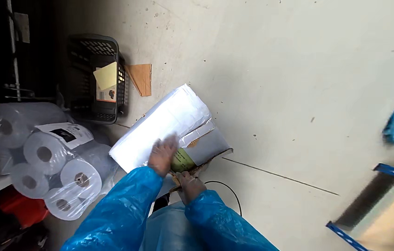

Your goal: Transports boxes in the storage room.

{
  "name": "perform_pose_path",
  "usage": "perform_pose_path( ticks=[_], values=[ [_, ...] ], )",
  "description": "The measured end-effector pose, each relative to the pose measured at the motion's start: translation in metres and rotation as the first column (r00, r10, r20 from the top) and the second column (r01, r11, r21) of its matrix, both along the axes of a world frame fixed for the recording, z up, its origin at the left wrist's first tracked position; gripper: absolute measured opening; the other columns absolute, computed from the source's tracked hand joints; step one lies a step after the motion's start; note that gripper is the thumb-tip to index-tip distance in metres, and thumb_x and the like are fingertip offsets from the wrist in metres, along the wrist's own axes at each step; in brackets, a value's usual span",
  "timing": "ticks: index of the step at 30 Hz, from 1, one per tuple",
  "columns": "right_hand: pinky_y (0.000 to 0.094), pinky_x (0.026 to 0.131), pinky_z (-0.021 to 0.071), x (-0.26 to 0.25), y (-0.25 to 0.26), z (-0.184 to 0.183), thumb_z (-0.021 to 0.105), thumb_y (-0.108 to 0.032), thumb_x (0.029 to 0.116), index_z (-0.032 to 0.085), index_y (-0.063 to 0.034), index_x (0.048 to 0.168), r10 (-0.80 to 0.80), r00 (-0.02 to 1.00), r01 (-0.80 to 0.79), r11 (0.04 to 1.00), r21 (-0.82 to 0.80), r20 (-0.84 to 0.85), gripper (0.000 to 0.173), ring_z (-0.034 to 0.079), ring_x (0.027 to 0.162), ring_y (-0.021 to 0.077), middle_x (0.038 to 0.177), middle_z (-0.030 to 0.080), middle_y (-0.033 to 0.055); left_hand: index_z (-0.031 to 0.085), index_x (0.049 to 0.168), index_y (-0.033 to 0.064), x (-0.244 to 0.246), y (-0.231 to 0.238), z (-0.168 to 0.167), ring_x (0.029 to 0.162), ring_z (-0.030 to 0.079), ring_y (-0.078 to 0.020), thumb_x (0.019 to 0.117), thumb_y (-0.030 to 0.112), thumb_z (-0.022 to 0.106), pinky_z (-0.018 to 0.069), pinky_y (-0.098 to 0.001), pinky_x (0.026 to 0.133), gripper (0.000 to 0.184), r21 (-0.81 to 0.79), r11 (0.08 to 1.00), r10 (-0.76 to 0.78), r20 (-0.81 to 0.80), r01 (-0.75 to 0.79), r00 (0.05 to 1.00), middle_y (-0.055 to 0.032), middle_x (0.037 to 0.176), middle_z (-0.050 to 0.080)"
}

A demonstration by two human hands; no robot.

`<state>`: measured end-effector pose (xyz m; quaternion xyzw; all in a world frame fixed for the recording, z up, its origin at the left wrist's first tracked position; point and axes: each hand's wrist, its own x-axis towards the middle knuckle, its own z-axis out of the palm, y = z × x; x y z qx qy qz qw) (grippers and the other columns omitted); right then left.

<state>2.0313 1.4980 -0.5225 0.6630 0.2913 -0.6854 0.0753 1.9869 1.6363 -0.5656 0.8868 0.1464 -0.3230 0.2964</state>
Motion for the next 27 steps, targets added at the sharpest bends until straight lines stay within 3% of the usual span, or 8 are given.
perform_pose_path(
  ticks=[3, 8, 12, 17, 19, 21, 25, 27],
  values=[
    [0.0549, 0.105, 0.0496, 0.000, -0.006, 0.000, 0.061, -0.018, 0.1009, 0.041, -0.0093, 0.157, -0.028, 1.000, 0.029, 0.999, 0.020, -0.002, 0.060, 0.058, 0.130, 0.0400, 0.152, 0.049, 0.0204, 0.067, 0.138, 0.0118, -0.009, 0.000, -0.004, 0.129, 0.059, -0.0368, 0.0786, -0.004, 0.080, 0.0477, -0.0586, 0.101, 0.063, -0.125, 0.974, -0.180, 0.066, 0.187, 0.981, -0.0070, 0.153, 0.055],
    [0.0562, 0.103, 0.0509, 0.001, 0.005, -0.015, 0.063, -0.017, 0.0996, 0.038, -0.0121, 0.159, -0.028, 0.999, 0.028, 1.000, 0.008, 0.037, 0.064, 0.059, 0.128, 0.0407, 0.154, 0.047, 0.0187, 0.054, 0.150, 0.0167, 0.023, 0.017, -0.016, 0.137, 0.050, -0.0357, 0.0893, -0.005, 0.069, 0.0401, -0.0546, 0.109, 0.066, -0.146, 0.871, -0.490, -0.183, 0.469, 0.853, -0.0038, 0.163, 0.040],
    [0.0607, 0.102, 0.0503, -0.001, 0.019, -0.041, 0.070, -0.007, 0.0914, 0.029, -0.0141, 0.163, -0.015, 0.999, 0.017, 0.999, -0.048, 0.045, 0.083, 0.057, 0.129, 0.0450, 0.161, 0.038, 0.0185, 0.064, 0.140, 0.0180, 0.040, 0.025, -0.019, 0.135, 0.051, -0.0391, 0.0879, -0.010, 0.066, 0.0407, -0.0575, 0.109, 0.059, -0.213, 0.875, -0.476, -0.214, 0.435, 0.853, -0.0082, 0.155, 0.049],
    [0.0518, 0.112, 0.0458, 0.035, 0.009, -0.022, 0.080, -0.028, 0.0885, 0.035, -0.0111, 0.160, -0.331, 0.942, 0.334, 0.941, 0.060, -0.053, 0.086, 0.052, 0.138, 0.0349, 0.165, 0.035, 0.0157, 0.074, 0.124, 0.0134, 0.001, 0.058, 0.010, 0.126, 0.061, -0.0286, 0.0965, 0.004, 0.062, 0.0472, -0.0508, 0.110, 0.031, -0.257, 0.961, 0.087, -0.054, -0.098, 0.995, -0.0100, 0.133, 0.067],
    [0.0501, 0.102, 0.0542, 0.061, -0.022, -0.003, 0.083, -0.023, 0.0857, 0.056, -0.0045, 0.146, -0.600, 0.797, 0.548, 0.767, 0.335, 0.070, 0.068, 0.066, 0.118, 0.0338, 0.142, 0.060, 0.0214, 0.070, 0.130, 0.0071, -0.053, 0.074, 0.022, 0.125, 0.063, -0.0319, 0.1000, 0.005, 0.059, 0.0493, -0.0530, 0.108, 0.032, -0.108, 0.873, 0.472, -0.062, -0.476, 0.879, -0.0159, 0.135, 0.066],
    [0.0572, 0.097, 0.0547, 0.094, -0.049, -0.005, 0.084, -0.023, 0.0861, 0.064, -0.0024, 0.137, -0.664, 0.692, 0.461, 0.709, 0.534, 0.285, 0.058, 0.067, 0.114, 0.0394, 0.131, 0.066, 0.0248, 0.067, 0.131, 0.0004, -0.104, 0.086, 0.026, 0.120, 0.066, -0.0375, 0.1024, 0.004, 0.055, 0.0507, -0.0566, 0.104, 0.031, 0.075, 0.660, 0.737, 0.131, -0.748, 0.663, -0.0218, 0.131, 0.067],
    [0.0653, 0.110, 0.0416, 0.120, -0.072, -0.054, 0.090, -0.031, 0.0800, 0.046, 0.0022, 0.148, -0.657, 0.614, 0.538, 0.754, 0.378, 0.437, 0.087, 0.050, 0.134, 0.0495, 0.147, 0.050, 0.0323, 0.026, 0.162, 0.0035, -0.131, 0.096, 0.008, 0.147, 0.041, -0.0436, 0.1070, 0.033, 0.047, 0.0335, -0.0598, 0.119, 0.066, 0.232, 0.593, 0.774, 0.098, -0.771, 0.626, -0.0257, 0.161, 0.037],
    [0.0626, 0.110, 0.0434, 0.112, -0.067, -0.081, 0.090, -0.030, 0.0798, 0.042, -0.0014, 0.151, -0.733, 0.538, 0.668, 0.672, 0.321, 0.416, 0.091, 0.054, 0.132, 0.0460, 0.143, 0.053, 0.0310, 0.016, 0.164, 0.0025, -0.119, 0.100, -0.020, 0.152, 0.030, -0.0422, 0.1080, 0.038, 0.049, 0.0283, -0.0585, 0.122, 0.074, 0.156, 0.452, 0.885, 0.050, -0.878, 0.464, -0.0268, 0.166, 0.026]
  ],
)
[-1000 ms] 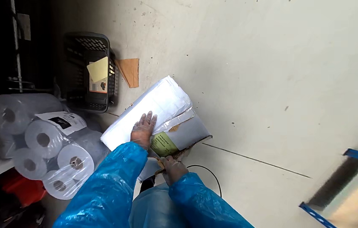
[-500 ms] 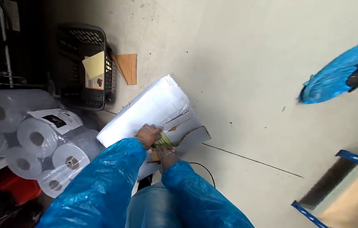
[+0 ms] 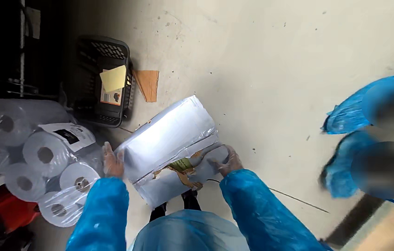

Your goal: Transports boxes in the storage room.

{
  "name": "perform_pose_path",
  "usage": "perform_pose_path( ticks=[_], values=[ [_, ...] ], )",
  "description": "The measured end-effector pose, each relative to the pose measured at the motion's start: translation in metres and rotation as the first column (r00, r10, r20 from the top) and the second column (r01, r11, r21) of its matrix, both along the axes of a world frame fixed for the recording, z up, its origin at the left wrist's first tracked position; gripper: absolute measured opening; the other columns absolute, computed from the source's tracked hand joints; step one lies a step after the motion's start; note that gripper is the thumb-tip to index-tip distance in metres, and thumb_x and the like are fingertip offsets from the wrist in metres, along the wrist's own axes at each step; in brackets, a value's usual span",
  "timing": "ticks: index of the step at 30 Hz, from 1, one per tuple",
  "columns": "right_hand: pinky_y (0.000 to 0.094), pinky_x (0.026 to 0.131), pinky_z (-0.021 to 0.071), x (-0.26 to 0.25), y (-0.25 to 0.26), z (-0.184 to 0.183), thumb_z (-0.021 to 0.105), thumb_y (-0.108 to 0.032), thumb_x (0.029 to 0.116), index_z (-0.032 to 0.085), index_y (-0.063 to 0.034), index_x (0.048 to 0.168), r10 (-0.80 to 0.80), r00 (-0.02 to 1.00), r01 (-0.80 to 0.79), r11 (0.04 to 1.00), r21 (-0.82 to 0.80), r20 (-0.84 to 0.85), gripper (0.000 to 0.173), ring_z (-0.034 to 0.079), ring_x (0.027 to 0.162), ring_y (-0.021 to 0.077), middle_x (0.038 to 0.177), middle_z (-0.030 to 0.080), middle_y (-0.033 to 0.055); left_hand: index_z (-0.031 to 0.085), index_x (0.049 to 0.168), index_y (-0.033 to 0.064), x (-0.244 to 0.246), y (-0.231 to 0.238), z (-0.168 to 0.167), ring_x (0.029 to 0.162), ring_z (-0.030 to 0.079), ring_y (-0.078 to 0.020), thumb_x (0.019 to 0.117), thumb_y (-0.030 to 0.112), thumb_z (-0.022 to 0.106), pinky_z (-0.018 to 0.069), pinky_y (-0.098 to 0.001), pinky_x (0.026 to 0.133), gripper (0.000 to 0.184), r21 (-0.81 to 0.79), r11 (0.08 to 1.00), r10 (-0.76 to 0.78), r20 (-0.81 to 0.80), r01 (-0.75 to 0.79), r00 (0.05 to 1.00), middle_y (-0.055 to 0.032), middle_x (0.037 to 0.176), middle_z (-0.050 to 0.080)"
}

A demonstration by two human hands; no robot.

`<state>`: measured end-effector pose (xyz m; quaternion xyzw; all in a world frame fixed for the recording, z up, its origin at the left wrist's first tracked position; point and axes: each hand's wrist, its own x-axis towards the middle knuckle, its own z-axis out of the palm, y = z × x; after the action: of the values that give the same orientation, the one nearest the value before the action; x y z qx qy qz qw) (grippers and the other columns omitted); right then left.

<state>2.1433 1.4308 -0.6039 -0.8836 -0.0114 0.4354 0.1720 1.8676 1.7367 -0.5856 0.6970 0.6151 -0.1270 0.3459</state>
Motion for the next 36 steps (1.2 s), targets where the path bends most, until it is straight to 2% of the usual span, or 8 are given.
perform_pose_path(
  ticks=[4, 9, 13, 16, 20, 23, 28, 36],
  values=[
    [0.0599, 0.111, 0.0422, 0.005, 0.026, -0.012, 0.075, -0.036, 0.0951, 0.044, -0.0049, 0.152, -0.218, 0.975, 0.213, 0.973, -0.092, -0.049, 0.072, 0.056, 0.131, 0.0425, 0.141, 0.056, 0.0287, 0.038, 0.157, 0.0052, 0.020, 0.008, -0.027, 0.146, 0.043, -0.0340, 0.1114, 0.040, 0.040, 0.0324, -0.0526, 0.121, 0.057, -0.024, 0.911, 0.410, -0.037, -0.411, 0.911, -0.0212, 0.157, 0.046],
    [0.0629, 0.108, 0.0434, 0.008, 0.008, -0.027, 0.074, -0.037, 0.0960, 0.047, -0.0035, 0.148, -0.173, 0.984, 0.171, 0.983, -0.063, -0.032, 0.068, 0.058, 0.126, 0.0450, 0.136, 0.059, 0.0307, 0.067, 0.129, 0.0052, 0.021, 0.011, -0.007, 0.127, 0.057, -0.0383, 0.1072, 0.050, 0.045, 0.0425, -0.0631, 0.105, 0.055, -0.090, 0.877, 0.463, -0.107, -0.472, 0.880, -0.0223, 0.132, 0.065],
    [0.0626, 0.110, 0.0415, 0.031, 0.004, -0.022, 0.066, -0.030, 0.1019, 0.044, -0.0008, 0.150, -0.158, 0.987, 0.158, 0.986, -0.054, 0.001, 0.061, 0.057, 0.128, 0.0467, 0.137, 0.058, 0.0327, 0.060, 0.143, 0.0113, 0.043, -0.007, 0.044, 0.139, 0.051, -0.0334, 0.1105, 0.043, 0.042, 0.0357, -0.0589, 0.115, 0.049, -0.129, 0.919, 0.370, -0.048, -0.373, 0.928, -0.0150, 0.146, 0.059],
    [0.0647, 0.114, 0.0368, 0.069, -0.005, -0.026, 0.053, -0.032, 0.1087, 0.038, 0.0012, 0.154, -0.138, 0.990, 0.139, 0.989, -0.047, 0.033, 0.058, 0.050, 0.136, 0.0495, 0.146, 0.050, 0.0355, 0.062, 0.139, 0.0053, 0.065, -0.041, 0.110, 0.135, 0.055, -0.0243, 0.1098, 0.030, 0.044, 0.0416, -0.0475, 0.115, 0.042, -0.147, 0.940, 0.336, 0.254, -0.307, 0.907, -0.0121, 0.144, 0.061],
    [0.0667, 0.104, 0.0426, 0.130, -0.020, -0.052, 0.032, -0.048, 0.1118, 0.048, 0.0075, 0.142, -0.148, 0.988, 0.152, 0.984, -0.089, 0.050, 0.065, 0.057, 0.124, 0.0498, 0.132, 0.057, 0.0375, 0.072, 0.122, 0.0002, 0.087, -0.068, 0.133, 0.117, 0.069, -0.0174, 0.1071, 0.030, 0.047, 0.0576, -0.0365, 0.101, 0.041, -0.013, 0.971, 0.179, 0.698, -0.238, 0.693, -0.0096, 0.126, 0.073],
    [0.0669, 0.101, 0.0433, 0.149, -0.023, -0.057, 0.025, -0.040, 0.1144, 0.050, 0.0136, 0.136, -0.094, 0.995, 0.096, 0.994, -0.046, 0.044, 0.063, 0.057, 0.121, 0.0494, 0.130, 0.056, 0.0392, 0.041, 0.155, 0.0094, 0.071, -0.047, 0.060, 0.132, 0.052, -0.0177, 0.1091, 0.041, 0.034, 0.0439, -0.0430, 0.107, 0.056, -0.236, 0.873, 0.482, 0.542, -0.426, 0.688, -0.0076, 0.153, 0.050],
    [0.0570, 0.113, 0.0389, 0.145, -0.002, -0.044, 0.029, -0.044, 0.1134, 0.047, 0.0062, 0.145, -0.314, 0.948, 0.317, 0.932, -0.175, 0.044, 0.062, 0.052, 0.133, 0.0410, 0.143, 0.053, 0.0311, 0.056, 0.138, 0.0123, 0.112, -0.057, 0.015, 0.113, 0.065, -0.0237, 0.1035, 0.068, 0.028, 0.0548, -0.0496, 0.093, 0.072, -0.447, 0.390, 0.921, 0.176, -0.805, 0.349, -0.0113, 0.125, 0.067],
    [0.0629, 0.095, 0.0503, 0.066, -0.126, -0.053, 0.050, -0.045, 0.1079, 0.059, 0.0103, 0.125, -0.384, 0.918, 0.389, 0.921, -0.034, 0.098, 0.058, 0.064, 0.107, 0.0460, 0.114, 0.065, 0.0338, 0.059, 0.129, 0.0130, 0.127, -0.044, 0.091, 0.092, 0.068, -0.0150, 0.1068, 0.056, 0.036, 0.0592, -0.0406, 0.076, 0.053, -0.366, 0.527, 0.849, 0.275, -0.767, 0.452, -0.0061, 0.106, 0.069]
  ],
)
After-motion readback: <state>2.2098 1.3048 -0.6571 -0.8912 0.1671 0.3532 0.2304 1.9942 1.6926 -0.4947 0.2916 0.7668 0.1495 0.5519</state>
